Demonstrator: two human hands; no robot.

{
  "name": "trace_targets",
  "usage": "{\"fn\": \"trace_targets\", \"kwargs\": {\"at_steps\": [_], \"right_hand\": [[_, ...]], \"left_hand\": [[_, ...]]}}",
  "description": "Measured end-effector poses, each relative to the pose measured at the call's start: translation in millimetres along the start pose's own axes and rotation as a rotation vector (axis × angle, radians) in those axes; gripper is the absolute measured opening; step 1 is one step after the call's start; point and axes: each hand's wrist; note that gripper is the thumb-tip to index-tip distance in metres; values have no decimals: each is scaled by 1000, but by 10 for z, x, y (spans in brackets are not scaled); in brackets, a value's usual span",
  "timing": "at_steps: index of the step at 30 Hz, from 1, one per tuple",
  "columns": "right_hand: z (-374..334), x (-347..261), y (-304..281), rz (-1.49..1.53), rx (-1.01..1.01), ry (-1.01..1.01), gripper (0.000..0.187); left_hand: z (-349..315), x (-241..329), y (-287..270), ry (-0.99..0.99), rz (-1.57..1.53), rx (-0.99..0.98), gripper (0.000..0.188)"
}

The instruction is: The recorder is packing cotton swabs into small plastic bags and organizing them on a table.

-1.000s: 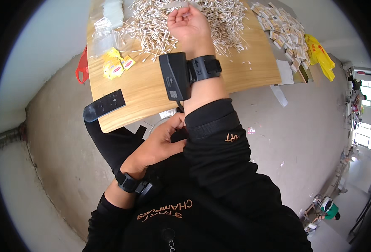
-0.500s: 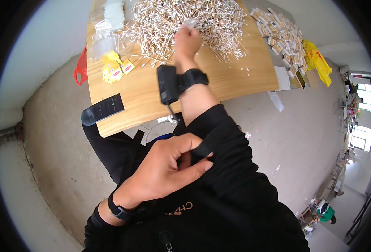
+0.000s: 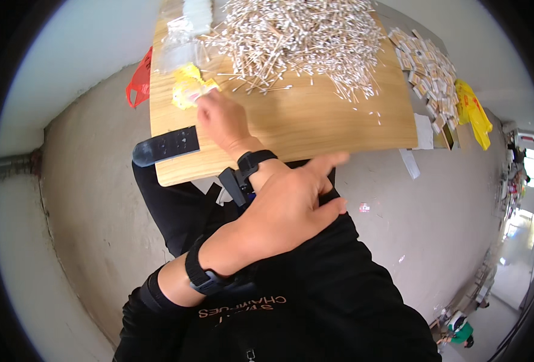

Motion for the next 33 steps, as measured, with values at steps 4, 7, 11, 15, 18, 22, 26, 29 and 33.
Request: {"fn": "trace_targets", "kwargs": {"at_steps": [4,7,11,15,18,22,26,29,33], "right_hand": [[113,98,-66,315,228,502,4],[62,123,-286,1093,125,933,9],[-83,-129,-580,1439,-88,1145,12],[-262,-257,-760,1478,-310,1096,15],[-323,-298,-779,1416,-396,1074,17],[-396,-250,-809,1258,-429,1056,19],[-453,-210,-796,1288,-335,1132,19],[-482,-202,-714,1229,-331,1139,19],[-507,-235,-599,1102,-262,1109,17]], "left_hand": [[-223,-87,-76,156,185,116,31],[-359,-424,-328,25,-64,224,23],[-507,-843,-733,81,35,708,14],[-358,-990,-938,-27,-271,871,78],[-332,-1155,-1052,-154,-885,576,52],[-359,-1517,-1126,-58,-987,436,26],[-374,-1362,-1129,-97,-845,692,9],[-398,-1497,-1180,-49,-670,679,15],[-418,-1561,-1114,-49,-224,945,31]]}}
Point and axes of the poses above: each hand's wrist, its own z-axis towards the middle knuckle, its own y-axis out of the palm, x = y × z, and after that the axes turned 2 degrees about x, right-handed
